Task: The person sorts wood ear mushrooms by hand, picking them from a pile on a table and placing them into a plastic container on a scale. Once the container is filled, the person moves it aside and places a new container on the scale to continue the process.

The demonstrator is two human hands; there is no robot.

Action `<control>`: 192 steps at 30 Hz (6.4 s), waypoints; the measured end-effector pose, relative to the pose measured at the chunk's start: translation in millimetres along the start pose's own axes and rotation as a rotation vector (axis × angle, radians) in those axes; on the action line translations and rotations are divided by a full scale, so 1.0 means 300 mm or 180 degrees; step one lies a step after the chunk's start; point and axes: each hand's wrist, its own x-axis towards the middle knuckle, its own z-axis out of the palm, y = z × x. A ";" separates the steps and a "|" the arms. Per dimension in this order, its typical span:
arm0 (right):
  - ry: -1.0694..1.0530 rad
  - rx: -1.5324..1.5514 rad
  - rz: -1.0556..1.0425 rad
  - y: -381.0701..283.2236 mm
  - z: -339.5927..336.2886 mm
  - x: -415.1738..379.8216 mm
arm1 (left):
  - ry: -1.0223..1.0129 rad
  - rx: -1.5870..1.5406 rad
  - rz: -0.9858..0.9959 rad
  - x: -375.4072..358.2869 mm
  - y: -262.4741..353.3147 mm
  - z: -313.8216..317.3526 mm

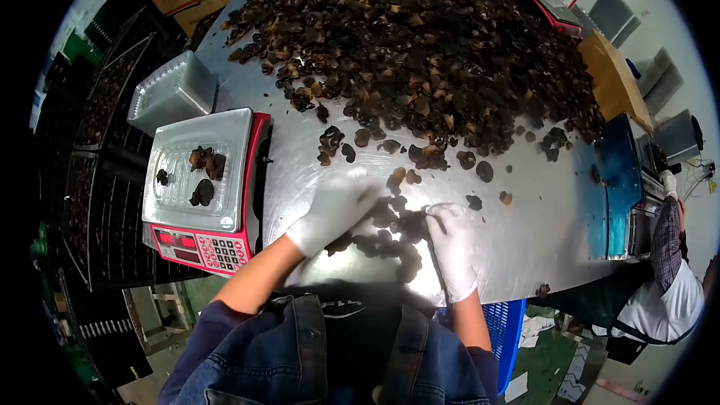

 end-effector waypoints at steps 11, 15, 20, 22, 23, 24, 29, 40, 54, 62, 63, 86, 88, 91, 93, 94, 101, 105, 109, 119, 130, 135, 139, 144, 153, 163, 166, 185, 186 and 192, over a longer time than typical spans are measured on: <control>0.0507 0.0242 0.0132 0.055 -0.073 -0.113 | 0.1006 -0.0524 0.0953 0.118 0.053 0.239; 0.1281 -0.0509 0.0389 0.209 -0.042 0.023 | 0.0924 -0.0244 0.1192 0.063 0.061 0.259; 0.1032 -0.0597 0.0105 0.261 -0.030 0.043 | 0.0773 -0.0570 0.0576 0.067 0.090 0.161; 0.1111 -0.0484 0.0019 0.184 -0.065 -0.004 | 0.0962 -0.0500 0.0636 0.123 0.087 0.125; 0.1118 -0.0461 -0.0068 0.158 -0.087 -0.039 | 0.1146 -0.0440 0.0680 0.153 0.085 0.107; 0.0987 -0.0632 0.0032 0.135 -0.123 -0.087 | 0.1528 -0.0352 0.1066 0.200 0.065 0.112; -0.0835 -0.0610 0.1292 0.137 -0.389 -0.393 | 0.2180 0.0417 0.1224 0.395 0.096 0.146; 0.0723 -0.1569 0.0168 0.264 -0.146 0.195 | 0.1908 -0.0648 0.0684 0.219 0.035 0.023; -0.0456 -0.0654 -0.0195 0.147 -0.065 -0.152 | 0.0773 -0.0875 0.0646 -0.272 -0.124 0.142; -0.0780 -0.1297 -0.0713 -0.035 0.080 -0.138 | 0.0782 -0.0292 0.1277 -0.106 -0.028 0.218; -0.0714 -0.1212 -0.0697 -0.039 0.073 -0.118 | 0.0748 -0.0313 0.1466 -0.085 -0.025 0.207; 0.0636 -0.0029 -0.0385 0.063 0.183 -0.019 | 0.1774 -0.0310 0.0873 0.060 0.080 0.275; 0.0623 0.0120 -0.0297 -0.015 0.163 0.010 | 0.2136 -0.0266 0.0965 0.062 0.090 0.232; 0.0547 0.0278 -0.0552 -0.130 0.156 0.078 | 0.2377 -0.0608 0.0711 -0.012 0.070 0.112; 0.0360 0.0338 -0.0978 -0.280 0.163 0.142 | 0.2379 -0.0461 0.0537 -0.095 0.013 0.000; 0.0244 0.0388 -0.1103 -0.334 0.185 0.175 | 0.2471 -0.0441 0.0530 -0.161 -0.032 -0.072; -0.0733 0.0994 -0.1939 -0.954 0.458 0.308 | 0.3008 -0.0292 -0.0362 -0.569 -0.412 -0.398; -0.1205 0.0735 -0.1970 -1.102 0.622 0.312 | 0.2822 0.0229 -0.0633 -0.707 -0.621 -0.460; -0.0880 -0.0085 -0.2274 -1.065 0.727 0.318 | 0.2368 0.0374 -0.0748 -0.733 -0.771 -0.430; -0.0681 0.0913 -0.2325 -0.993 0.618 0.315 | 0.2370 -0.0658 -0.0888 -0.821 -0.721 -0.433; -0.0680 0.1570 -0.1914 -0.910 0.541 0.330 | 0.3123 -0.0244 -0.0572 -0.716 -0.759 -0.509; -0.0430 0.1067 -0.1944 -0.748 0.428 0.294 | 0.1113 0.0705 -0.1264 -0.388 -0.745 -0.663; -0.0428 0.0869 -0.1513 -0.559 0.328 0.227 | 0.1292 0.0943 -0.1312 -0.274 -0.811 -0.647; 0.0294 0.0423 -0.0649 -0.243 0.173 0.140 | 0.2738 0.0512 -0.0825 -0.492 -0.641 -0.612; 0.0839 -0.0369 -0.0045 0.066 0.085 0.042 | 0.3181 0.1179 -0.1088 -0.662 -0.497 -0.409; 0.0033 -0.1478 -0.0519 -0.009 0.222 0.202 | 0.2082 -0.0305 -0.0696 0.057 -0.185 0.018; 0.0472 0.1150 0.0129 0.024 0.148 0.186 | 0.2340 -0.0434 -0.1136 0.165 -0.186 0.097; -0.0254 -0.1389 0.0101 -0.070 0.273 0.363 | 0.2383 -0.0729 -0.0656 0.258 -0.143 0.071; -0.0156 -0.1362 0.0032 -0.051 0.281 0.347 | 0.2243 -0.0760 -0.0772 0.268 -0.139 0.074; 0.0238 -0.0352 0.0219 -0.017 0.223 0.301 | 0.2191 -0.0967 -0.0656 0.308 -0.191 0.147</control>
